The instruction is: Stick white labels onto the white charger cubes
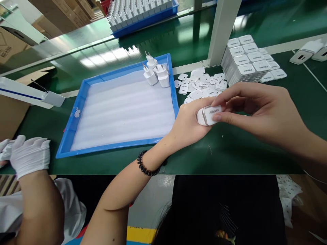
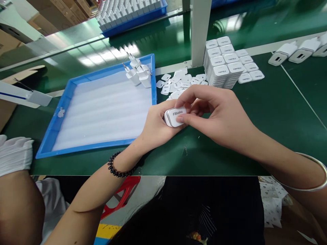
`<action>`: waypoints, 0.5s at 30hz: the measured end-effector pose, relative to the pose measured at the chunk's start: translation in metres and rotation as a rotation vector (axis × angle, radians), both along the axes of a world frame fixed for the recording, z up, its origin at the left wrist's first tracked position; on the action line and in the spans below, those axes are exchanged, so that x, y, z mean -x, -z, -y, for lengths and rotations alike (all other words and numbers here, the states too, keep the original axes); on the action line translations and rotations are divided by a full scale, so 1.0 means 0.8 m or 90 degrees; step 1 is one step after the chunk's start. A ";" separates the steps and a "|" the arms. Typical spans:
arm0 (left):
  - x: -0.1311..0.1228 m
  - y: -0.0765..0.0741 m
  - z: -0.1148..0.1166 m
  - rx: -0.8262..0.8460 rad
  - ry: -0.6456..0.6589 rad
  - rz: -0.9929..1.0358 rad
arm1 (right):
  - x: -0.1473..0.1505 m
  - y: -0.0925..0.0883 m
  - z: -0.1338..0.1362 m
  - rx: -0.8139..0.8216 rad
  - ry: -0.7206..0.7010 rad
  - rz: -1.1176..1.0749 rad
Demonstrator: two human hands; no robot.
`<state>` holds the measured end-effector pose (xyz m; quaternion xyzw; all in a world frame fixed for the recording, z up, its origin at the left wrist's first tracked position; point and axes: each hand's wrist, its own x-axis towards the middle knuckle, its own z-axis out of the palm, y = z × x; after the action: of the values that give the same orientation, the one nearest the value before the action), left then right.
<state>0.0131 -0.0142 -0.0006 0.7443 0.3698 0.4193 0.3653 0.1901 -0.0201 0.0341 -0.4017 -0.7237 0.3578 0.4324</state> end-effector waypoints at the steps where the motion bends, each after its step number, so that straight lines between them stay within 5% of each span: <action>1: 0.000 0.000 0.000 -0.001 0.000 -0.003 | 0.000 0.001 0.000 0.005 0.000 -0.001; 15: 0.000 0.000 0.000 -0.052 -0.018 -0.086 | -0.002 -0.004 -0.002 0.075 0.000 -0.010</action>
<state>0.0135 -0.0142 -0.0007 0.7798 0.3868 0.3880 0.3028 0.1918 -0.0187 0.0370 -0.4237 -0.6977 0.4029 0.4139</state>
